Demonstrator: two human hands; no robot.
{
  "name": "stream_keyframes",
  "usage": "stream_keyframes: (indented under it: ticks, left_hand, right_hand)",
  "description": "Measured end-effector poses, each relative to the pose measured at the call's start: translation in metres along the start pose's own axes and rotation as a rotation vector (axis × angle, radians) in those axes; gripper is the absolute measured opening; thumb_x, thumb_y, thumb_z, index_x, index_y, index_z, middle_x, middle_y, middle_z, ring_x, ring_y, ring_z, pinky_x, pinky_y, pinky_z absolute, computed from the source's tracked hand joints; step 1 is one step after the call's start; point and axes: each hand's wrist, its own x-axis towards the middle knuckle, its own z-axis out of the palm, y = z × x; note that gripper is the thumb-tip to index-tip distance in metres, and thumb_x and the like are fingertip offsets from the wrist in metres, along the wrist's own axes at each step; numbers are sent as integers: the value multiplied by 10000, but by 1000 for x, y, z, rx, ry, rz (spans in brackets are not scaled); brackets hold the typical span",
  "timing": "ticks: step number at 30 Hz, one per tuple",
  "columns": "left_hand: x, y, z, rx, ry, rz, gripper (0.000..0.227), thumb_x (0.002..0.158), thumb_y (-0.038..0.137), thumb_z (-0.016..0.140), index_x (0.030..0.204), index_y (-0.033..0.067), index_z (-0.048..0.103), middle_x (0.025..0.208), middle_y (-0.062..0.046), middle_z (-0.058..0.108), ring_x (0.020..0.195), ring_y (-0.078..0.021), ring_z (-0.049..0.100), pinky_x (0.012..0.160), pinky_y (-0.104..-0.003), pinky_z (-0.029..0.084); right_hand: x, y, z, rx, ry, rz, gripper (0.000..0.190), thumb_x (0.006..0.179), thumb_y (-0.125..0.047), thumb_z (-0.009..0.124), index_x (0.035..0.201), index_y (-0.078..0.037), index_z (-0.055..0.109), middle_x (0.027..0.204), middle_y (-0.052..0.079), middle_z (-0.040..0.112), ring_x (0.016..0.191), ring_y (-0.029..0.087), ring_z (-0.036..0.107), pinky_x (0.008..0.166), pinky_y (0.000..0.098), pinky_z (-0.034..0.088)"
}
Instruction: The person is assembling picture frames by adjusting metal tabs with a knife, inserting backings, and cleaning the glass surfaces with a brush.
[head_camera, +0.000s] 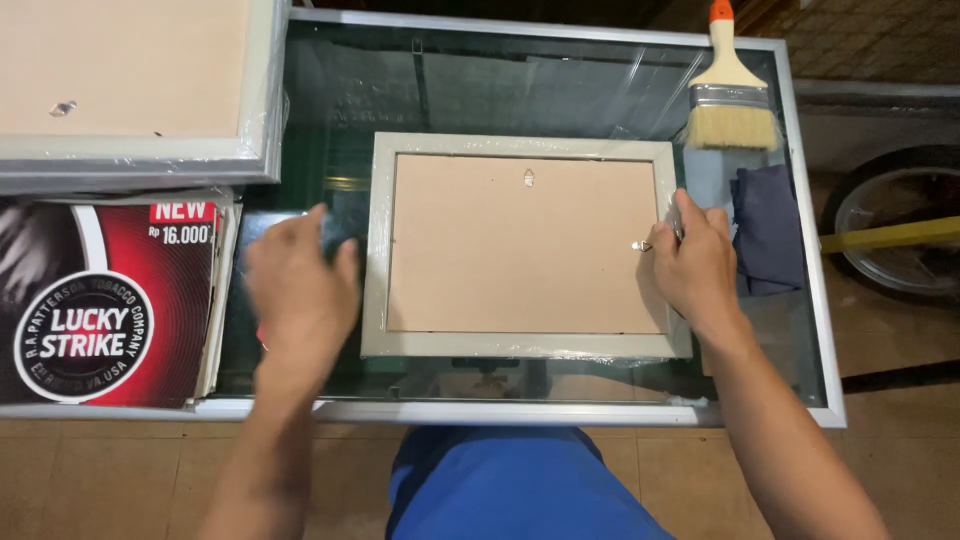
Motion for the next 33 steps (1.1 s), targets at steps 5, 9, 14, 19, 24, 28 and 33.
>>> stream_keyframes:
  ticks: [5,9,14,19,24,28,33]
  left_hand:
    - [-29,-37,-19,238,-179,-200,522,871,263,784,1378,167,699,1137,-194,646,1045,-475,640,822,-565,526]
    - [-30,-28,-33,247,-207,-226,470,943,245,725,1407,183,684,1096,-182,639,989,-453,676,783,-533,546]
    - [0,13,-52,-281,-320,-329,473,991,136,530,1462,103,558,1009,-281,738,967,-550,678,784,-651,509]
    - [43,57,-52,-219,-482,-277,521,971,157,581,1488,93,554,1107,-298,707,978,-549,694,733,-597,570]
    - [78,46,-12,169,-534,-74,507,922,251,652,1428,229,643,1040,-233,709,848,-434,754,591,-500,611]
    - [95,56,-7,223,-565,6,498,884,50,609,1370,126,683,1067,-291,674,854,-511,735,658,-583,602]
    - [109,53,4,324,-544,98,434,853,40,667,1278,96,738,968,-309,689,725,-477,745,539,-547,610]
  right_hand:
    - [-6,-7,-4,11,69,-178,542,1026,-218,577,1533,-29,550,1176,245,565,1126,513,600,926,565,485]
    - [-2,3,6,72,91,-184,547,1032,-217,566,1553,-53,539,1216,224,556,1153,483,593,960,531,470]
    - [0,11,13,96,110,-154,549,1017,-258,588,1541,-95,568,1221,190,553,1166,441,588,998,485,451]
    - [-1,11,12,109,117,-153,548,1012,-256,605,1540,-112,573,1234,189,556,1182,429,579,1005,477,447]
    - [-1,9,11,130,113,-134,543,1016,-262,602,1542,-137,568,1243,166,552,1185,410,578,1010,458,446]
    - [-2,10,11,139,116,-133,542,1013,-255,614,1541,-141,571,1231,165,550,1172,413,582,996,461,451]
    - [-2,9,12,134,102,-114,538,1018,-264,612,1544,-161,568,1228,154,555,1167,400,585,987,456,455]
